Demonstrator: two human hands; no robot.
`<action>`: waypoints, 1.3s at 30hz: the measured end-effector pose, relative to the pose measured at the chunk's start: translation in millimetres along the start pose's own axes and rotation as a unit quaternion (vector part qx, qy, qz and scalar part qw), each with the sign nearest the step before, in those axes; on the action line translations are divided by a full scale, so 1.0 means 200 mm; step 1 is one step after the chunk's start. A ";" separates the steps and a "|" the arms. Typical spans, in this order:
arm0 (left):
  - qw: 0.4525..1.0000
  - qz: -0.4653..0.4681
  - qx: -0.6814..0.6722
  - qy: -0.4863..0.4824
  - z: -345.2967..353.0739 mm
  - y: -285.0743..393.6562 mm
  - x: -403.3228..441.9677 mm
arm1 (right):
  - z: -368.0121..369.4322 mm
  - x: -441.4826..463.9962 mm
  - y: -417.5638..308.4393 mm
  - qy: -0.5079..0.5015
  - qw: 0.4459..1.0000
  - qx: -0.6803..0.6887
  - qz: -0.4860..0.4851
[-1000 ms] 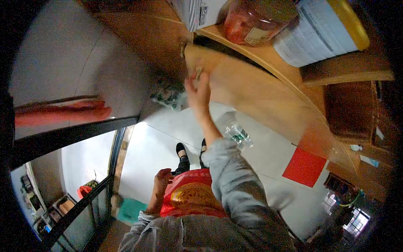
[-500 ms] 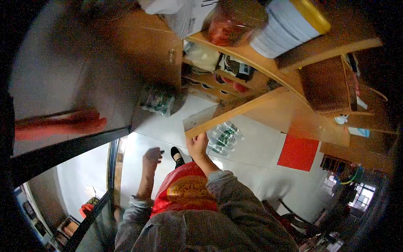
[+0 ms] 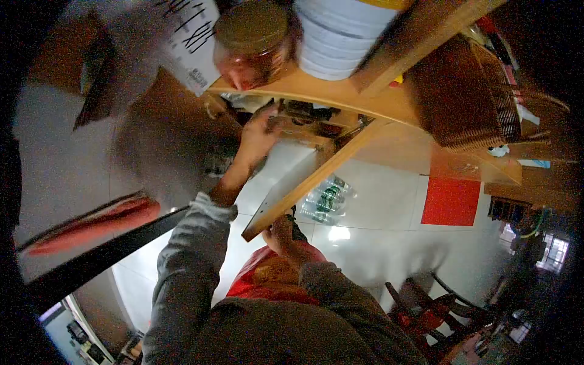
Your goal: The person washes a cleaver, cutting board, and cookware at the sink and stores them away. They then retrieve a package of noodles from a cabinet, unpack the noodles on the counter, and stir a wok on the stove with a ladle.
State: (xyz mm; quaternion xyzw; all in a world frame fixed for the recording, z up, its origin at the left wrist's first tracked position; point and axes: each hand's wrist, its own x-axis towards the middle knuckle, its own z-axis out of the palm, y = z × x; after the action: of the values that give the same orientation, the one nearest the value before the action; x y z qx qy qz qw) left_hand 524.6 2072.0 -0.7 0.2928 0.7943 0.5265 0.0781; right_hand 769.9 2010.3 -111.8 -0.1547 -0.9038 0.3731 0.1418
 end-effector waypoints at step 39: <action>0.812 -0.212 -0.542 0.039 -0.90 0.24 -0.64 | 0.06 0.24 -0.20 0.092 0.966 0.155 0.184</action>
State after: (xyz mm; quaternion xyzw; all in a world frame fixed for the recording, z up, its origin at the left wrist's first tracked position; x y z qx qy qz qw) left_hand 570.2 1871.9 96.6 0.0071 0.4246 0.8531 0.3030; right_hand 714.2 1995.1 -83.8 -0.3280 -0.7736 0.5127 0.1760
